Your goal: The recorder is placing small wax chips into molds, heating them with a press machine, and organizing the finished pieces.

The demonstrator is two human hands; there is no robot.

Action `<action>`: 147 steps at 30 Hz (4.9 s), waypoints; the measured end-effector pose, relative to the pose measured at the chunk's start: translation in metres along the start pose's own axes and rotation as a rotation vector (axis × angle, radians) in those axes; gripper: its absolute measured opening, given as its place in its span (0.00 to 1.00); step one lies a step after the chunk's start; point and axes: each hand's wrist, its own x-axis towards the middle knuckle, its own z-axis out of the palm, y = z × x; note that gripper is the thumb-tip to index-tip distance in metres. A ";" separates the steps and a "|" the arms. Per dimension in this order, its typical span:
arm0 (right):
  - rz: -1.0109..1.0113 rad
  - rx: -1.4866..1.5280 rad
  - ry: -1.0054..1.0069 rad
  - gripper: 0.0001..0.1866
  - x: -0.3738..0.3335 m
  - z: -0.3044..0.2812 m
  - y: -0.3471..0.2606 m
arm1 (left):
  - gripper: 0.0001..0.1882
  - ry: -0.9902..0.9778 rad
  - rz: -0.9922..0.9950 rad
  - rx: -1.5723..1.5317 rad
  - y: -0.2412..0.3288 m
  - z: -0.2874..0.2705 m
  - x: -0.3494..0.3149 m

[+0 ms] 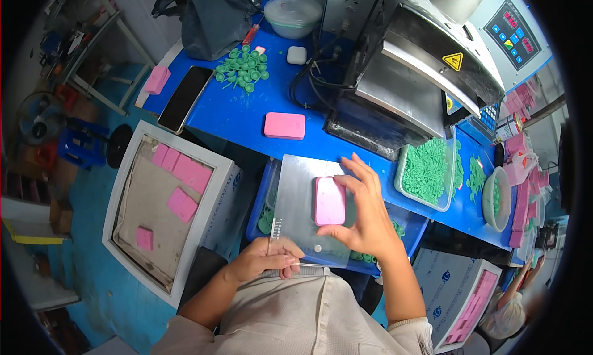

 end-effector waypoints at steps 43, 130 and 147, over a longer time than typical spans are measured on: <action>-0.041 -0.194 0.256 0.45 -0.055 -0.090 -0.052 | 0.13 -0.192 0.062 -0.018 0.106 0.078 0.029; 0.732 1.579 -0.128 0.27 -0.077 0.017 -0.036 | 0.61 0.105 0.526 0.838 0.020 0.069 0.040; 0.760 1.306 0.170 0.25 -0.083 0.035 -0.050 | 0.43 0.406 0.630 0.156 -0.011 0.084 0.065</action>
